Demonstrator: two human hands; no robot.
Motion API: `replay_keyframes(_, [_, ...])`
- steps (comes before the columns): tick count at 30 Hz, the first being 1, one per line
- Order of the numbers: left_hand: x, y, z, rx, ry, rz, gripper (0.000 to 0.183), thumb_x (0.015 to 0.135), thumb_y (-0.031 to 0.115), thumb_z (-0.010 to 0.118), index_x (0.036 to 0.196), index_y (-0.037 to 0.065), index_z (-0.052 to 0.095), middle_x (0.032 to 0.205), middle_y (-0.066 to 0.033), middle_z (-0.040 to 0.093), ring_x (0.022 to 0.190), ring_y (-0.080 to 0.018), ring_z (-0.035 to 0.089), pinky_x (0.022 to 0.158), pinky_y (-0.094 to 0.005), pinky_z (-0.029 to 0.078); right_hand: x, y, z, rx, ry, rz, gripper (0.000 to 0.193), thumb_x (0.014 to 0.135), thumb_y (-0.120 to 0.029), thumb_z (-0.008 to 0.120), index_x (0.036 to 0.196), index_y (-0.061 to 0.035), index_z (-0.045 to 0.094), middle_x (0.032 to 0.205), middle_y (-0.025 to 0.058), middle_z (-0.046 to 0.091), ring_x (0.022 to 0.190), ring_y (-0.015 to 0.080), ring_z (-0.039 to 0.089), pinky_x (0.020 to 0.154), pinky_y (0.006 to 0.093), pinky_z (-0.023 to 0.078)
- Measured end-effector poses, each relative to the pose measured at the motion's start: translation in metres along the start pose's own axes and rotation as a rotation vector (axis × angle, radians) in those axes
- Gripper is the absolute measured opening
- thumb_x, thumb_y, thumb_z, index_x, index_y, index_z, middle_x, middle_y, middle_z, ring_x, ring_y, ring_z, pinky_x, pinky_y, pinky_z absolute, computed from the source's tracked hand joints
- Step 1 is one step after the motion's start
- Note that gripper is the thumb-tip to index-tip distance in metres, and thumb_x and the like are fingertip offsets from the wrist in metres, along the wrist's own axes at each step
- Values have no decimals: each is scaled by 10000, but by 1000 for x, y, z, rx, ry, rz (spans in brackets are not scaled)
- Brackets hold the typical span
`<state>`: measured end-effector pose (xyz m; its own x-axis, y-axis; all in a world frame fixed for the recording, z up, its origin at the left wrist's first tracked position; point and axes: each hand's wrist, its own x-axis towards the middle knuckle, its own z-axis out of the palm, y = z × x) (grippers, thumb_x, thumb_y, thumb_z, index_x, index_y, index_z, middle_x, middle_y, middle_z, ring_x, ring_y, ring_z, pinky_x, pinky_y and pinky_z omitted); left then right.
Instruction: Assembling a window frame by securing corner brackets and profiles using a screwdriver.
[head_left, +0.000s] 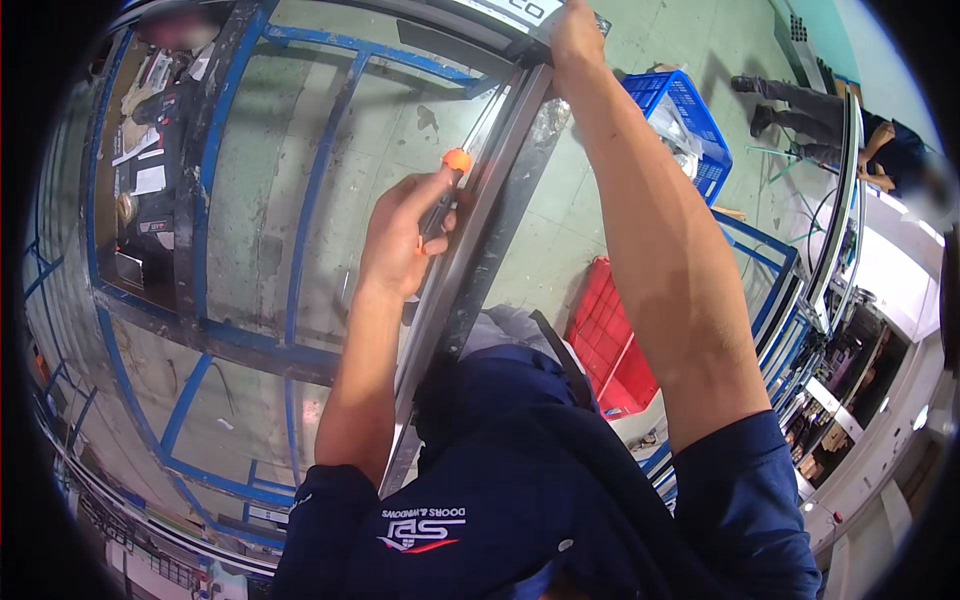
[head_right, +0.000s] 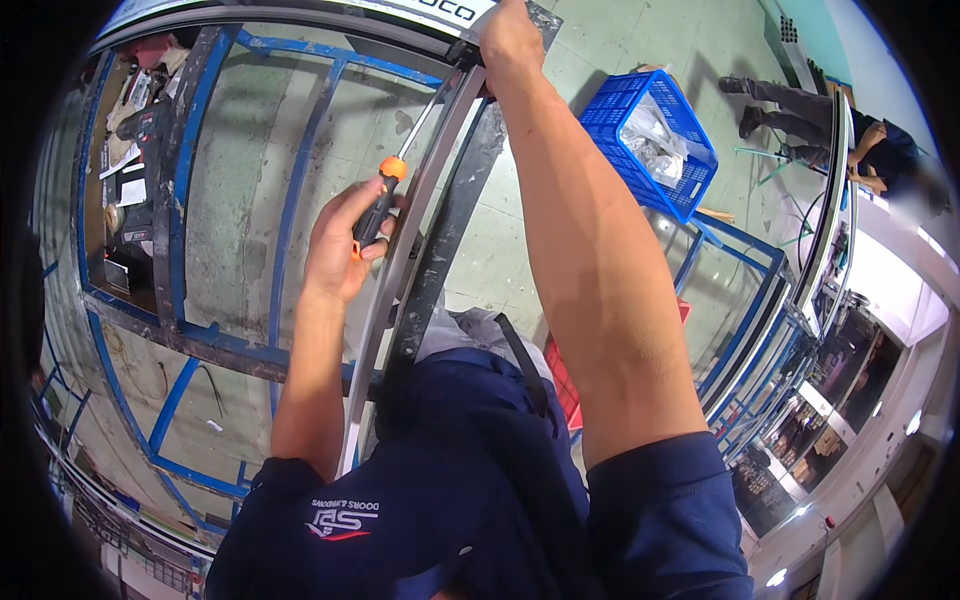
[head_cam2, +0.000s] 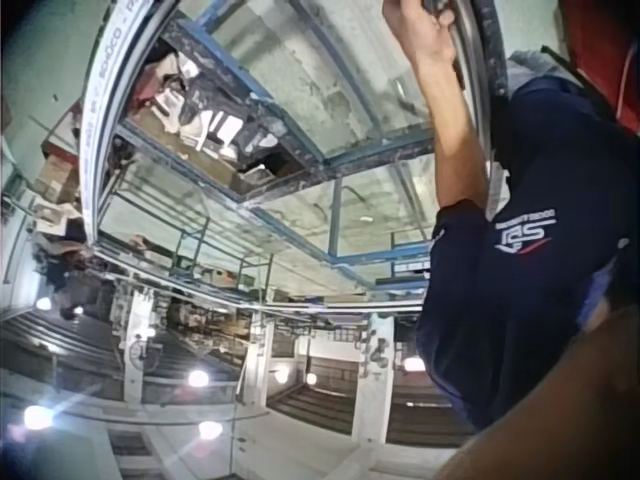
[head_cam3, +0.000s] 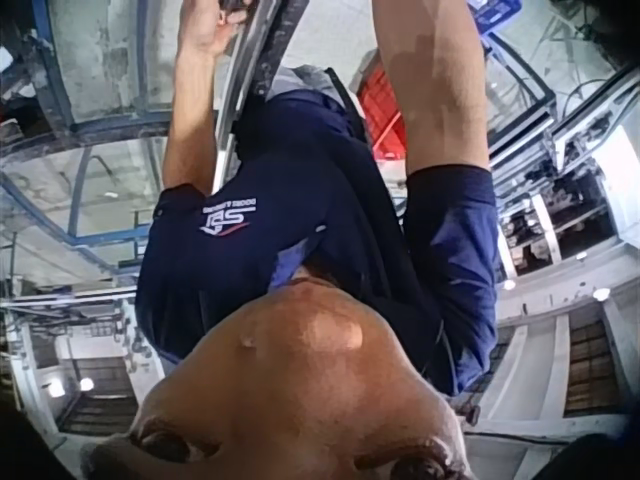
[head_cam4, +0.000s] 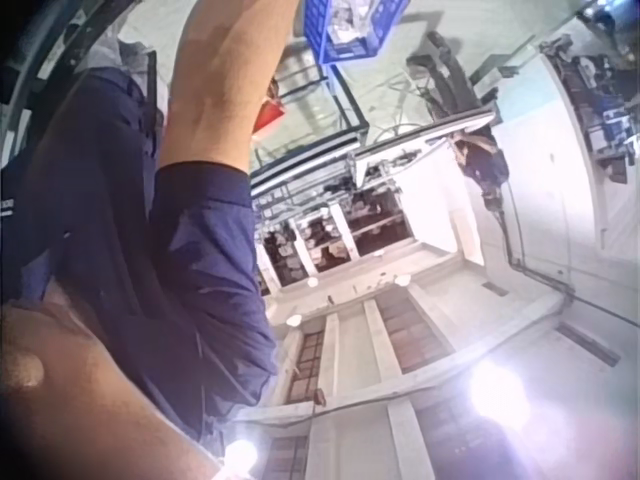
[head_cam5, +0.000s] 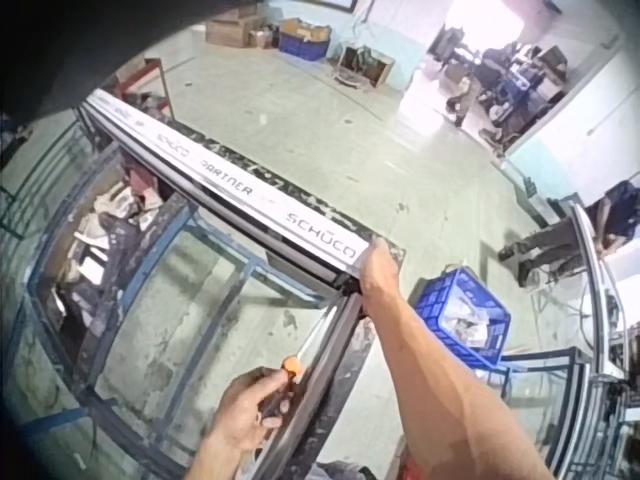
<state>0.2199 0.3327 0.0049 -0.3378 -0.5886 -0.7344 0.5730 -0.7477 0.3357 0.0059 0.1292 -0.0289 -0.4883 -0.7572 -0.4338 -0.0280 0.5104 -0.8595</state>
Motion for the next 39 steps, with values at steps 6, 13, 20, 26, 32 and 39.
replay_keyframes(6, [-4, 1, -1, 318, 151, 224, 270, 946, 282, 771, 1076, 48, 728, 872, -16, 680, 715, -75, 570, 546, -230, 386, -14, -21, 3, 62, -171, 263, 521, 1000, -445, 415, 1176, -24, 668, 1128, 176, 686, 906, 288, 650, 715, 555, 506])
replay_keyframes(13, [-7, 3, 3, 374, 141, 200, 338, 979, 323, 725, 1148, 30, 721, 885, -26, 703, 708, -65, 593, 524, -200, 397, -8, -17, -4, 114, -326, 190, 473, 1003, -427, 423, 1147, -38, 649, 1015, 135, 683, 820, 294, 669, 670, 576, 530])
replay_keyframes(20, [-6, -6, 14, 578, 203, 319, 385, 1018, 407, 664, 1132, 41, 696, 825, -21, 671, 605, -56, 551, 495, -195, 376, 10, -2, -4, 144, -195, 161, 557, 990, -469, 452, 1198, 16, 628, 1103, 186, 667, 873, 316, 683, 727, 517, 557])
replay_keyframes(26, [-4, -11, 5, 288, 94, 167, 312, 985, 316, 724, 1162, 79, 625, 783, 0, 585, 606, -45, 504, 502, -195, 353, 8, -13, -4, 101, -231, 253, 544, 977, -454, 458, 1192, 12, 639, 1072, 176, 677, 878, 295, 680, 691, 473, 552])
replay_keyframes(32, [-3, -30, 3, 614, 346, 564, 293, 972, 290, 739, 956, -3, 725, 791, -50, 687, 634, -45, 526, 536, -252, 387, -14, -27, 0, 21, -256, 221, 529, 940, -311, 411, 1271, 68, 576, 1170, 233, 653, 944, 367, 714, 735, 579, 604])
replay_keyframes(39, [-12, -13, 4, 410, 244, 271, 306, 1024, 357, 661, 1039, 52, 671, 852, 1, 642, 636, -36, 487, 469, -203, 298, -13, -23, 4, -22, -191, 199, 494, 935, -282, 426, 1239, 63, 607, 1124, 220, 667, 933, 350, 712, 749, 525, 602])
